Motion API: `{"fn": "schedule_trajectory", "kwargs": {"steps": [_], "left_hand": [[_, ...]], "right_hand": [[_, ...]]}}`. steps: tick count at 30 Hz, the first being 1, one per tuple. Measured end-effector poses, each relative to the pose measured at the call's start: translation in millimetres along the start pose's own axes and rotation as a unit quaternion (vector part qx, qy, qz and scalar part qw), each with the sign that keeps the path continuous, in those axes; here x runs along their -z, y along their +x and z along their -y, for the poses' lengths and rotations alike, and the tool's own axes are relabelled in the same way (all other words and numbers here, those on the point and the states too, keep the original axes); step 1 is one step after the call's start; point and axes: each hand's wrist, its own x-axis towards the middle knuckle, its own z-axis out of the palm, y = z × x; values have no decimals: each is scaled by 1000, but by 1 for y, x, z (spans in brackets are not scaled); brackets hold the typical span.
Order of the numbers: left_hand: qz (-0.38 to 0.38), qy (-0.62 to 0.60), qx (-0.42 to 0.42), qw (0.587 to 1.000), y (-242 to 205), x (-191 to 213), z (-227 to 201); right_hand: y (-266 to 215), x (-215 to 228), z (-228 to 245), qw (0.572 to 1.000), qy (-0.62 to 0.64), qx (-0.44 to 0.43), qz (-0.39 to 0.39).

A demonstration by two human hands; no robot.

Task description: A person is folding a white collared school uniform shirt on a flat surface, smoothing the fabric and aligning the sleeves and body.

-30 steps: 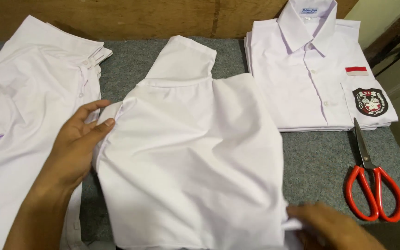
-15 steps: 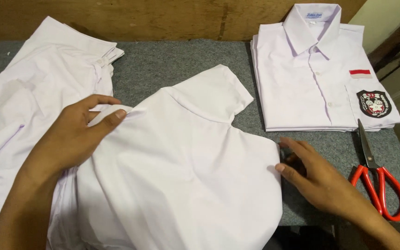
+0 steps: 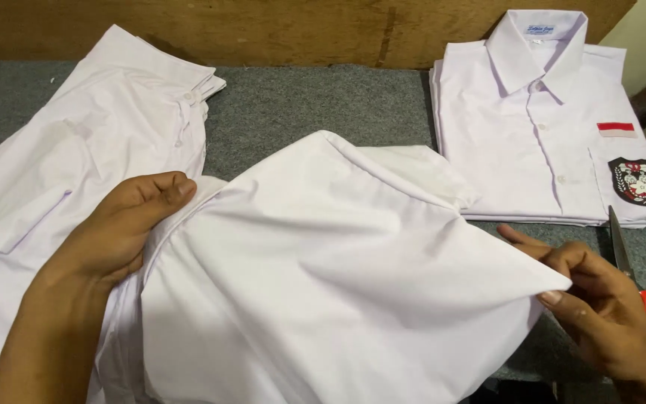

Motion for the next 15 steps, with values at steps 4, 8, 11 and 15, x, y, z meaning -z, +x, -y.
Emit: {"fn": "schedule_trajectory", "kwargs": {"steps": [4,8,11,15], "left_hand": [[48,-30,14,998,-19,7,8],[13,277,204,939,-40,-25,-31],[-53,353,131,925,-27,-36,-27],[-8,396,117,911,4,-79,-53]], "right_hand": [[-3,9,5,997,33,42,52],[-5,18,7,986,-142,32,81],[-1,-3,19,984,-114,54,129],[9,-40,45,975,-97,80,184]]}}
